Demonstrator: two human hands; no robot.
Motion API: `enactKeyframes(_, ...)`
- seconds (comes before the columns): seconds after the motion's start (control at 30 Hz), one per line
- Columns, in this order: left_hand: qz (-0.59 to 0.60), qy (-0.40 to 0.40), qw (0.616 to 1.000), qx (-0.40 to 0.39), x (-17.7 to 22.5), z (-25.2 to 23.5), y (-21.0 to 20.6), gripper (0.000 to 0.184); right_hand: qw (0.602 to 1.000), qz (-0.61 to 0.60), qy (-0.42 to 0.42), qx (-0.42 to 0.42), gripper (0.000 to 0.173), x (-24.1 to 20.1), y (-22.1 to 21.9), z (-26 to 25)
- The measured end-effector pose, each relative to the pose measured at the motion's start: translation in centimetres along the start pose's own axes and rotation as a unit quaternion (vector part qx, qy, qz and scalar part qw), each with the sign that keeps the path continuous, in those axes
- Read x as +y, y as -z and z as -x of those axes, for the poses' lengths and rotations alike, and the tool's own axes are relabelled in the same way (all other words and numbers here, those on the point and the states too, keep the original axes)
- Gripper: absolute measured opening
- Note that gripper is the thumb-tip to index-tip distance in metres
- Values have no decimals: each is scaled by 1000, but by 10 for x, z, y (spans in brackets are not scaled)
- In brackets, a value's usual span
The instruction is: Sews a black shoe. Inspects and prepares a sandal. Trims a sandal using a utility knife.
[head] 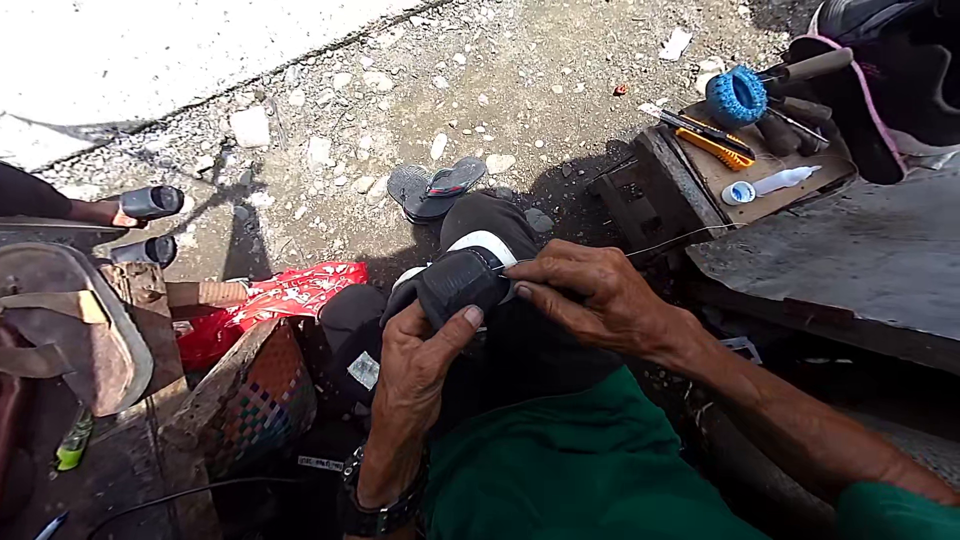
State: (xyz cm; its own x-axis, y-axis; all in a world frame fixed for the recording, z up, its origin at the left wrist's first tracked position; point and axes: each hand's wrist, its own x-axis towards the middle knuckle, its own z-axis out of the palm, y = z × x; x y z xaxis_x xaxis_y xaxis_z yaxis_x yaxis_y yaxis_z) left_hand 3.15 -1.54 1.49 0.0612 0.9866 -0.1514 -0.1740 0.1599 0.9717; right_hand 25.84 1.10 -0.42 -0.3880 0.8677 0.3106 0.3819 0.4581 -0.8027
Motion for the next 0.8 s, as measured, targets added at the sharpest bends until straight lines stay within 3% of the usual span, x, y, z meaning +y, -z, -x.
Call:
enactKeyframes(0.33, 6, -6, 1000, 4, -4, 0, 0, 12, 1000, -21, 4, -7, 22, 2, 1, -3)
enactKeyframes(0.5, 7, -6, 1000, 16, -5, 0, -5, 13, 995, 96, 32, -14, 22, -7, 6, -7)
enactKeyframes(0.63, 15, -9, 999, 38, -9, 0, -12, 13, 972, 200, 60, -103, 24, -18, 21, -24)
enactKeyframes(0.8, 17, -17, 996, 84, -16, 0, -21, 11, 941, 242, 68, -227, 21, -24, 31, -53)
